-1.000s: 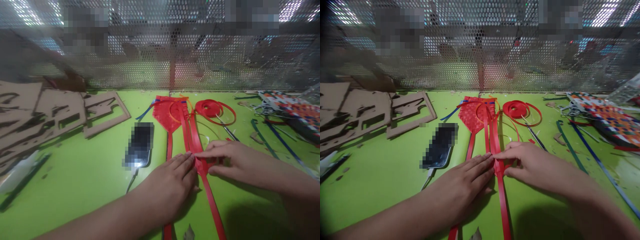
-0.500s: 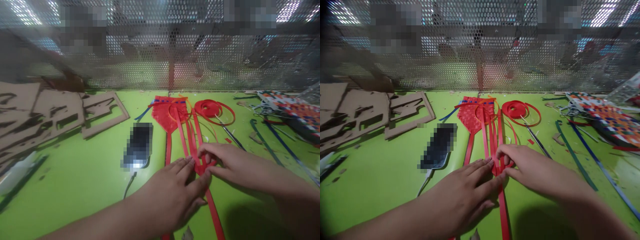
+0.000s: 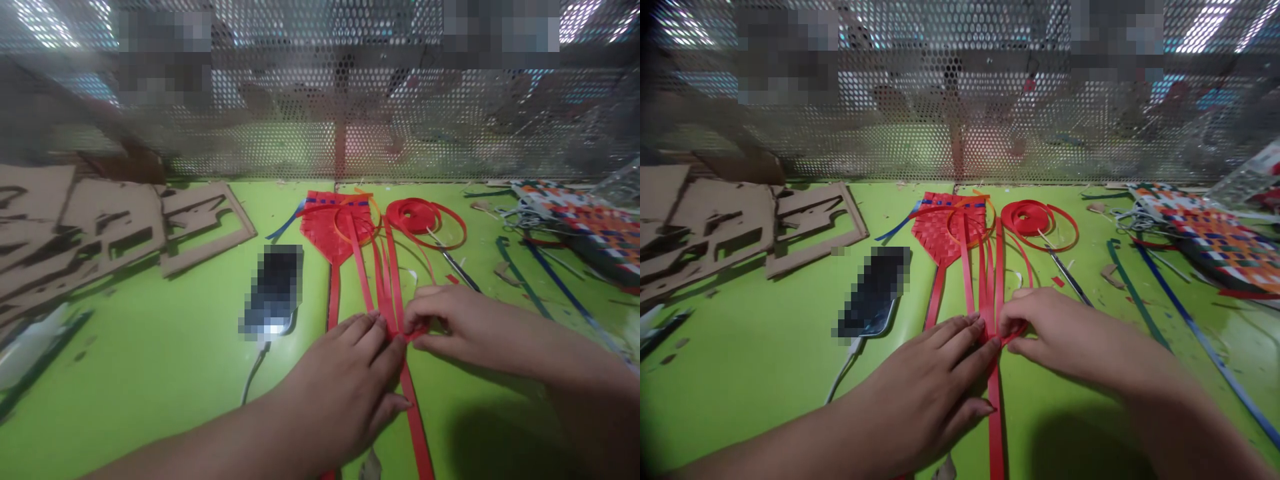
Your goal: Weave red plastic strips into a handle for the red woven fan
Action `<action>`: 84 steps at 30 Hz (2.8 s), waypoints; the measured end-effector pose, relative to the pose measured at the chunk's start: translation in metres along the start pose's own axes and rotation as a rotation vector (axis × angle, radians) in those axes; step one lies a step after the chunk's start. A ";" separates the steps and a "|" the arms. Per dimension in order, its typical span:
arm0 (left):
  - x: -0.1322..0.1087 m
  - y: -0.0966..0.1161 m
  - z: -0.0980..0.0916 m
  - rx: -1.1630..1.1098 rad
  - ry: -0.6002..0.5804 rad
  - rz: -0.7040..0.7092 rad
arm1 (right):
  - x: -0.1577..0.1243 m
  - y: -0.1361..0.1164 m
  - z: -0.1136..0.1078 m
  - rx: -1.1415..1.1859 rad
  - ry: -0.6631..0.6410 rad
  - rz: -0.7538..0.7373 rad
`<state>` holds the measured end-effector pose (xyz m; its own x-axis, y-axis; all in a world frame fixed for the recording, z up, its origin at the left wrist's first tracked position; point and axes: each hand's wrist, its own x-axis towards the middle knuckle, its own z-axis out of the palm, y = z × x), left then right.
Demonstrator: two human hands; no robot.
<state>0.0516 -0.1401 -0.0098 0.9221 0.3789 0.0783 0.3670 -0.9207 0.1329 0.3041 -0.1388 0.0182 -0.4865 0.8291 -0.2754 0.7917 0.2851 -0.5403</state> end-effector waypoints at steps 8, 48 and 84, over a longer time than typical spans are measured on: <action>-0.002 0.005 0.003 0.067 0.021 -0.007 | -0.002 0.000 -0.007 -0.011 -0.039 -0.040; -0.003 0.008 0.010 0.118 0.003 0.000 | -0.004 0.017 0.003 -0.005 0.230 0.194; -0.003 0.007 0.008 0.115 0.005 0.003 | 0.003 -0.004 0.015 0.041 0.111 0.294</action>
<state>0.0527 -0.1487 -0.0171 0.9225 0.3767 0.0839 0.3765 -0.9262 0.0182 0.2939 -0.1451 0.0078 -0.1943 0.9211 -0.3372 0.8756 0.0079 -0.4831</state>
